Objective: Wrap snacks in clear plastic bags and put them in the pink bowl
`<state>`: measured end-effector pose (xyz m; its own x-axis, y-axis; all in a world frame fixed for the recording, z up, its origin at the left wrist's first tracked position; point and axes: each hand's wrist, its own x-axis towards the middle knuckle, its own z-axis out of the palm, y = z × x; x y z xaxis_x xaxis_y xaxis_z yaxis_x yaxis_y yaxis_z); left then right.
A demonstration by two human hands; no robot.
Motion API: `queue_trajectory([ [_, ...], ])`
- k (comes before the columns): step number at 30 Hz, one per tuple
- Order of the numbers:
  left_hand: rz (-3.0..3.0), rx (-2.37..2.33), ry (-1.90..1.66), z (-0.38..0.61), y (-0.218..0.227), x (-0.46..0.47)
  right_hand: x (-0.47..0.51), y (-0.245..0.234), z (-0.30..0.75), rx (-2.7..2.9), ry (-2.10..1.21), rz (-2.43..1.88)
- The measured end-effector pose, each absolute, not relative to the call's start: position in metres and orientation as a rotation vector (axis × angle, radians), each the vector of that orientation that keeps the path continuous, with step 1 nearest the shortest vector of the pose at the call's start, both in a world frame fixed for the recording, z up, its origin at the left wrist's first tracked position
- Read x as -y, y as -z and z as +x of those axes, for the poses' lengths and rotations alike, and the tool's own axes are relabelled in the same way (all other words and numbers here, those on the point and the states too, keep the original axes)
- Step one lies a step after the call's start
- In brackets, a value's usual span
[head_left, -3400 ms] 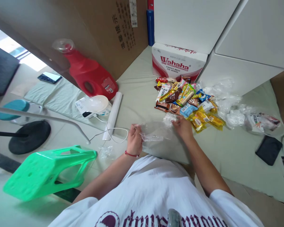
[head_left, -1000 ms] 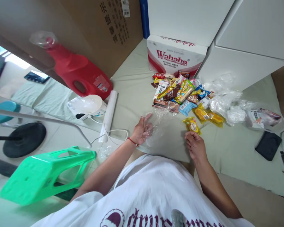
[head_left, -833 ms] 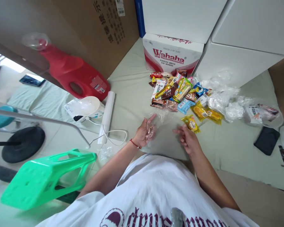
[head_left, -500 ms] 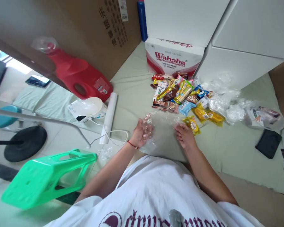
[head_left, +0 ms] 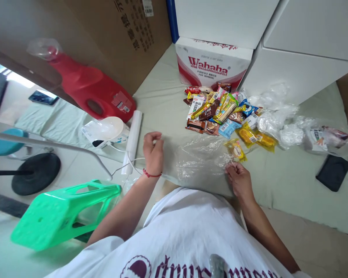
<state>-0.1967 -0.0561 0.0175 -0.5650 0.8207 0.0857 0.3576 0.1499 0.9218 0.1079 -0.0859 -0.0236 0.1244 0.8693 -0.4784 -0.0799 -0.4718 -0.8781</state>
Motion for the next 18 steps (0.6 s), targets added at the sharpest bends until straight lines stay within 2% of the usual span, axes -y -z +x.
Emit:
queue_trajectory([
  [2,1.608,-2.080,-1.120,-0.178,-0.030,0.038,0.079,0.021,0.114,0.873,-1.515,-1.593],
  [4,1.757,-2.047,-0.957,-0.152,-0.030,0.016,0.075,0.019,0.121,0.940,-1.548,-1.607],
  [7,1.965,-2.046,-0.316,-0.120,-0.010,-0.008,0.074,0.019,0.136,0.992,-1.547,-1.630],
  [9,1.950,-1.994,-0.128,-0.116,0.007,-0.011,0.075,0.021,0.146,0.993,-1.500,-1.638],
  [13,1.697,-2.158,-0.331,-0.147,0.027,0.006,0.081,0.029,0.159,0.958,-1.414,-1.667],
  [18,1.379,-2.264,-0.661,-0.192,0.028,0.036,0.075,0.034,0.154,1.167,-1.327,-1.694],
])
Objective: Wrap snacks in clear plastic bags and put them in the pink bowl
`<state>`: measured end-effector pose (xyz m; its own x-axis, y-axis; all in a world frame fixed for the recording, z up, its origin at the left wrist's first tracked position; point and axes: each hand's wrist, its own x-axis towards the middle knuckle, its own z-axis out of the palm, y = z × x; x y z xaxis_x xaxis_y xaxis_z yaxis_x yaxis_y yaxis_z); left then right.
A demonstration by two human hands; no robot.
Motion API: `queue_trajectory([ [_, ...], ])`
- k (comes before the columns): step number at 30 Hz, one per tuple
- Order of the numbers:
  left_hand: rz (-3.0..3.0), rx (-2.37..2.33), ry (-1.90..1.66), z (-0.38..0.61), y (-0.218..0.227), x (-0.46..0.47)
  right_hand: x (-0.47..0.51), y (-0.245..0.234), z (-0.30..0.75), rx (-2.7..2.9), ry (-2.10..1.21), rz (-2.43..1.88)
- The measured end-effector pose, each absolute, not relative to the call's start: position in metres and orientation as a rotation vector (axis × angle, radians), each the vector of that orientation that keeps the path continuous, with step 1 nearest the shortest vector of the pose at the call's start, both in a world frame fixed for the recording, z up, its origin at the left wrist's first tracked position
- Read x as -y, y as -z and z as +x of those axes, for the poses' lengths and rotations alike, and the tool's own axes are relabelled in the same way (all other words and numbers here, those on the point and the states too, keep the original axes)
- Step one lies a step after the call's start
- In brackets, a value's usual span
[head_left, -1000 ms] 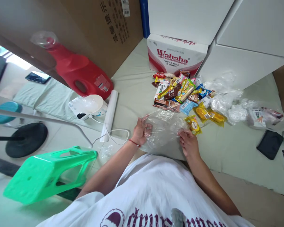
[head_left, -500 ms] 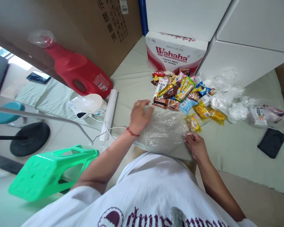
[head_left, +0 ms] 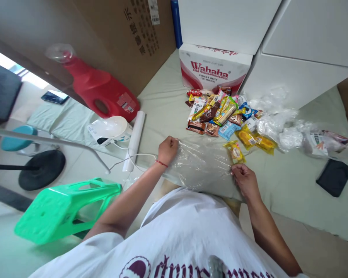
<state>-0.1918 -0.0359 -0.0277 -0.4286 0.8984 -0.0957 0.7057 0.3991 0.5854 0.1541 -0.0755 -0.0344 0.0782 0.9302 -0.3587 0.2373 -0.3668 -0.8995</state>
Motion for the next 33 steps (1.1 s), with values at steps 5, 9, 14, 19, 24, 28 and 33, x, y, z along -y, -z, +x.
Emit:
queue_trajectory([
  [5,1.741,-2.452,-1.018,-0.195,0.006,0.058,0.050,0.025,0.156,1.597,-1.013,-1.740],
  [9,2.341,-1.493,-0.561,-0.166,-0.006,0.045,0.025,0.019,0.180,1.845,-1.027,-1.731],
  [14,2.366,-1.371,-0.276,-0.133,0.020,0.020,0.012,-0.001,0.212,2.003,-0.707,-1.942],
  [19,2.192,-1.959,-0.281,-0.126,0.044,0.056,0.046,-0.017,0.174,1.999,-0.068,-1.698],
  [24,2.061,-2.118,-0.250,-0.141,0.039,0.089,0.094,0.017,0.129,2.556,-0.724,-1.085],
  [28,2.093,-2.072,-0.281,-0.160,0.038,0.088,0.094,0.016,0.160,2.404,-1.139,-1.054],
  [33,2.167,-2.008,-0.296,-0.165,0.041,0.083,-0.005,-0.030,0.176,2.361,-0.597,-1.317],
])
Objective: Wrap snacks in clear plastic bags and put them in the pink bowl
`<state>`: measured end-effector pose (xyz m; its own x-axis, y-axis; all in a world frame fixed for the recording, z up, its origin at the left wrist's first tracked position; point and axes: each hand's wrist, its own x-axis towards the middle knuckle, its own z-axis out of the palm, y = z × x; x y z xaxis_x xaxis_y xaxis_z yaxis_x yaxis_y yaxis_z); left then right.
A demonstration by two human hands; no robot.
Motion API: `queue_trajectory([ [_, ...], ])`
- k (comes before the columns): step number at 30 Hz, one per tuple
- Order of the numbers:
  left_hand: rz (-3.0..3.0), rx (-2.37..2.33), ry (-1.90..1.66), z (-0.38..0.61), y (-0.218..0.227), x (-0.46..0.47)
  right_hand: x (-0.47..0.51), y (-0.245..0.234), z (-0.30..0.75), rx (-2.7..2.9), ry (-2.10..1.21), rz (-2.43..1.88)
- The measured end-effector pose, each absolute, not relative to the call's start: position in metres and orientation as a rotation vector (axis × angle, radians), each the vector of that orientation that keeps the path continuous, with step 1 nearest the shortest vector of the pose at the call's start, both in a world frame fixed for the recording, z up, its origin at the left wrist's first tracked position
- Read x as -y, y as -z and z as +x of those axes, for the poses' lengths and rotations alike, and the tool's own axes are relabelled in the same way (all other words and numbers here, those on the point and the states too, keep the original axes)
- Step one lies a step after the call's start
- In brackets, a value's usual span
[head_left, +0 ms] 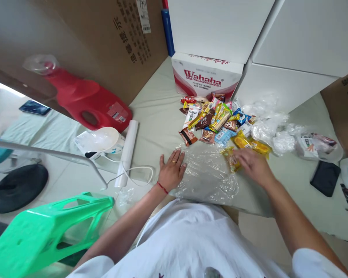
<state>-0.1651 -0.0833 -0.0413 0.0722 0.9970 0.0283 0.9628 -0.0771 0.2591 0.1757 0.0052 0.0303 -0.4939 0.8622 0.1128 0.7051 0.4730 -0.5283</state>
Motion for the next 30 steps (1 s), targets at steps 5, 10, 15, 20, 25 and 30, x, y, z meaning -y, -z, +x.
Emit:
queue_trajectory([
  [5,2.167,-1.997,-0.296,-0.165,0.041,0.084,-0.140,-0.042,0.123,2.724,0.140,-1.164],
  [10,2.153,-1.988,-0.341,-0.167,0.043,0.086,-0.185,-0.033,0.119,2.928,0.239,-1.064],
  [15,2.147,-1.971,-0.375,-0.169,0.044,0.087,-0.182,-0.031,0.175,2.929,0.085,-1.010],
  [20,2.134,-1.970,-0.379,-0.169,0.041,0.086,-0.195,-0.041,0.167,2.841,0.124,-1.039],
  [25,2.124,-1.972,-0.392,-0.168,0.041,0.086,-0.206,-0.046,0.121,3.086,0.307,-0.995],
  [30,2.123,-1.972,-0.415,-0.169,0.042,0.086,-0.198,-0.055,0.123,3.088,0.456,-0.873],
])
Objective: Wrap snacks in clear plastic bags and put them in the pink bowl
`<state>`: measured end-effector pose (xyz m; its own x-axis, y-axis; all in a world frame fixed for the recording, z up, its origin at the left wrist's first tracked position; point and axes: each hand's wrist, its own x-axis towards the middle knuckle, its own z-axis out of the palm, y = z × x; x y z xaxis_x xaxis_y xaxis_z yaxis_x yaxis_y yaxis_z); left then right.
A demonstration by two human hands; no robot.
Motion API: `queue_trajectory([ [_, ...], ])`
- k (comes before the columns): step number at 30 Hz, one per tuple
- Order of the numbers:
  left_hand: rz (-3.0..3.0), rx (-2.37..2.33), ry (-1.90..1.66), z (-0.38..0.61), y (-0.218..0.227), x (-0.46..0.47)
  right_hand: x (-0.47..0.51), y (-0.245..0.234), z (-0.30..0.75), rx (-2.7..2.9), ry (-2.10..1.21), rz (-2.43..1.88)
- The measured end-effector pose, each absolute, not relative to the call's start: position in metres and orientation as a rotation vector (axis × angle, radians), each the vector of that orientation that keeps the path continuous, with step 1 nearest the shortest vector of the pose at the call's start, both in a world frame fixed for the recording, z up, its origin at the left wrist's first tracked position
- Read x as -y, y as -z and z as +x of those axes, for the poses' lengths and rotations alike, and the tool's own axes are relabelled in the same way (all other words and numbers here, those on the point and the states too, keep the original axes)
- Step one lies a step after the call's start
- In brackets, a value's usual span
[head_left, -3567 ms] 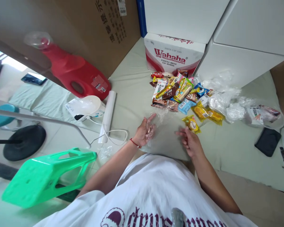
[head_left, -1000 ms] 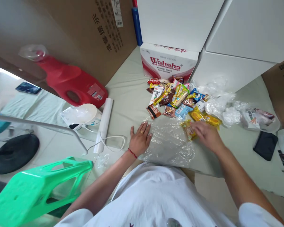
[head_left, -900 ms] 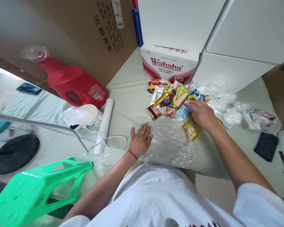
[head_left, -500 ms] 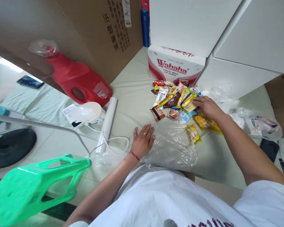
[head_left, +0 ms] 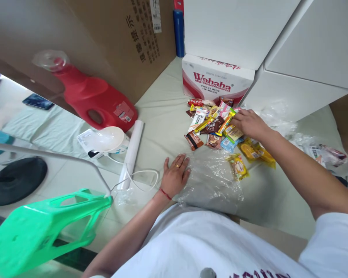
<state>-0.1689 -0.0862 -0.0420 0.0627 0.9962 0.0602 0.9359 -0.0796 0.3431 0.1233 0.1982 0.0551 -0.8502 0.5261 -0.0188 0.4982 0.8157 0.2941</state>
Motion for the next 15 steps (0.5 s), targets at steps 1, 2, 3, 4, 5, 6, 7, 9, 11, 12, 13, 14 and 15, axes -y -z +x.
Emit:
queue_trajectory([
  [1,2.121,-1.973,-0.413,-0.169,0.042,0.086,-0.197,-0.056,0.123,-2.920,-0.436,0.798],
  [2,2.119,-1.974,-0.408,-0.169,0.042,0.086,-0.197,-0.056,0.120,-2.942,-0.432,0.771],
  [3,2.117,-1.974,-0.401,-0.169,0.042,0.086,-0.198,-0.054,0.116,-2.962,-0.418,0.739],
  [4,2.115,-1.974,-0.393,-0.169,0.042,0.086,-0.200,-0.052,0.112,-2.976,-0.400,0.704],
  [5,2.113,-1.973,-0.384,-0.169,0.042,0.086,-0.203,-0.049,0.107,-2.983,-0.386,0.673],
  [6,2.114,-1.972,-0.378,-0.170,0.041,0.086,-0.207,-0.046,0.103,-2.984,-0.378,0.655],
  [7,2.116,-1.972,-0.375,-0.169,0.041,0.086,-0.210,-0.044,0.102,-2.982,-0.377,0.654],
  [9,2.125,-1.971,-0.372,-0.169,0.041,0.086,-0.213,-0.045,0.108,-2.974,-0.387,0.704],
  [11,2.139,-1.972,-0.367,-0.168,0.041,0.086,-0.204,-0.054,0.120,-2.968,-0.417,0.858],
  [12,2.145,-1.973,-0.363,-0.167,0.041,0.086,-0.194,-0.061,0.126,-2.957,-0.428,0.981],
  [13,2.151,-1.974,-0.359,-0.166,0.041,0.086,-0.179,-0.068,0.130,-2.937,-0.416,1.112],
  [14,2.156,-1.977,-0.354,-0.166,0.041,0.086,-0.159,-0.074,0.130,-2.911,-0.373,1.234],
  [15,2.161,-1.979,-0.350,-0.165,0.041,0.086,-0.136,-0.079,0.127,-2.884,-0.285,1.310],
])
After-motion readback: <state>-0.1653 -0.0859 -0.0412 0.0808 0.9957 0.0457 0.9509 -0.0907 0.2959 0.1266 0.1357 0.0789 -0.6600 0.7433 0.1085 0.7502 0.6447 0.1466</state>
